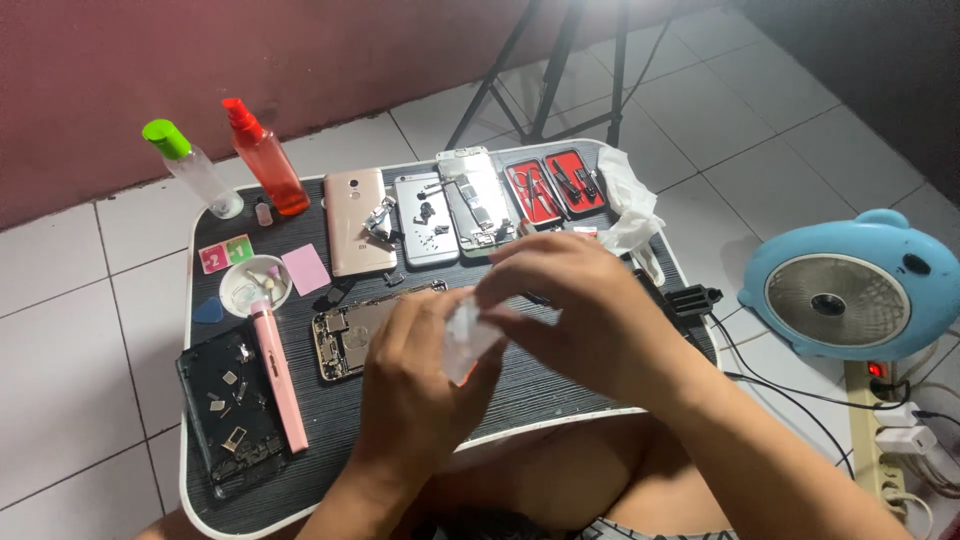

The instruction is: Applying adhesive to a small electronic component during a mobile phone repair process.

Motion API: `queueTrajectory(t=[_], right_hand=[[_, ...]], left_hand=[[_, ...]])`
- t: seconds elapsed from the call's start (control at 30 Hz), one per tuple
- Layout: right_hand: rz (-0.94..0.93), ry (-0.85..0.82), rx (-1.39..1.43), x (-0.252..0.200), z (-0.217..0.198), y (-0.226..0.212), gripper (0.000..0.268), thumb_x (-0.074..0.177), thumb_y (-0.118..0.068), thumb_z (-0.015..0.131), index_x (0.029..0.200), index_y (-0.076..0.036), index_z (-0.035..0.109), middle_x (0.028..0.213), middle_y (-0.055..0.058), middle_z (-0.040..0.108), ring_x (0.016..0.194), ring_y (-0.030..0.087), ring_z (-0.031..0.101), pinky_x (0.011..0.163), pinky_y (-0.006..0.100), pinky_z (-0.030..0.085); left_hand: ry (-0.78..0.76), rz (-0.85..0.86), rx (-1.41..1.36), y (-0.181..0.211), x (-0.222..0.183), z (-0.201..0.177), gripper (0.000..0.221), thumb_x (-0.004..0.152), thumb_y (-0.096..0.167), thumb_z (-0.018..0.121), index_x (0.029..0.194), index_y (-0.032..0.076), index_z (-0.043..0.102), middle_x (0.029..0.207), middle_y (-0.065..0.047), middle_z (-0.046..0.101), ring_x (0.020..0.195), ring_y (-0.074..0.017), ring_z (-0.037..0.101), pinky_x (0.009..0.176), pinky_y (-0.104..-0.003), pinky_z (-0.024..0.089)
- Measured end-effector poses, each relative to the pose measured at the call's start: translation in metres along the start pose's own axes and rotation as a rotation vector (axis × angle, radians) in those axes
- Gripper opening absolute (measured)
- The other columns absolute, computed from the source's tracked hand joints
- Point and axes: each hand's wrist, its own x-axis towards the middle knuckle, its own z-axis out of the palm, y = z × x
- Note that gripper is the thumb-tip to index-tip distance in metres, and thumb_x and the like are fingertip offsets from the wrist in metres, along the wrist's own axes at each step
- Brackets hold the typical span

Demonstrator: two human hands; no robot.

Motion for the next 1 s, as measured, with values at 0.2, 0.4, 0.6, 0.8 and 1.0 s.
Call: queueTrajectory(t=[0.2, 0.4, 0.6, 0.8, 1.0], right_hand=[[0.113, 0.056, -0.454, -0.044, 0.021, 0.044, 0.026, 0.079, -0.013, 0.078, 0.105, -0.017, 0.075, 0.131, 0.006, 0.067, 0.130, 0.031, 0.055, 0.107, 0.050, 0.040], [0.183, 0.000, -0.675, -0.097, 0.079, 0.049, 0.037, 0.093, -0.038, 0.063, 0.122, -0.019, 0.075, 0.162, 0.017, 0.037, 0.149, 0.037, 0.024, 0.117, 0.048, 0.012], [0.201, -0.005, -0.605, -0.086, 0.101, 0.048, 0.050, 0.099, -0.041, 0.049, 0.133, -0.008, 0.067, 0.165, 0.026, 0.027, 0.154, 0.040, 0.010, 0.119, 0.053, 0.007], [0.218, -0.012, -0.573, -0.070, 0.109, 0.054, 0.046, 0.099, -0.042, 0.050, 0.131, -0.017, 0.071, 0.166, 0.021, 0.028, 0.153, 0.041, 0.013, 0.117, 0.053, 0.006], [-0.069, 0.031, -0.836, -0.056, 0.101, 0.060, 0.028, 0.090, -0.034, 0.072, 0.115, -0.020, 0.077, 0.150, 0.007, 0.053, 0.143, 0.029, 0.039, 0.119, 0.047, 0.019]], left_hand=[[0.000, -0.179, 0.075, -0.024, -0.001, -0.018, 0.050, 0.079, 0.021, 0.082, 0.120, 0.001, 0.062, 0.103, -0.014, 0.066, 0.073, -0.0239, 0.068, 0.057, -0.036, 0.060], [0.065, -0.155, 0.090, -0.028, 0.003, -0.029, 0.045, 0.083, 0.019, 0.079, 0.118, -0.004, 0.062, 0.105, -0.018, 0.067, 0.081, -0.0288, 0.070, 0.068, -0.040, 0.060], [0.052, -0.120, 0.101, -0.032, -0.001, -0.027, 0.048, 0.082, 0.019, 0.081, 0.120, -0.004, 0.061, 0.106, -0.017, 0.066, 0.084, -0.0276, 0.070, 0.072, -0.039, 0.060], [0.057, -0.131, 0.113, -0.036, -0.003, -0.026, 0.051, 0.078, 0.017, 0.084, 0.120, -0.001, 0.062, 0.105, -0.014, 0.065, 0.085, -0.0273, 0.069, 0.075, -0.040, 0.058], [0.037, -0.112, 0.128, -0.039, -0.001, -0.026, 0.051, 0.078, 0.016, 0.083, 0.121, -0.002, 0.062, 0.105, -0.016, 0.065, 0.087, -0.0292, 0.069, 0.078, -0.042, 0.058]])
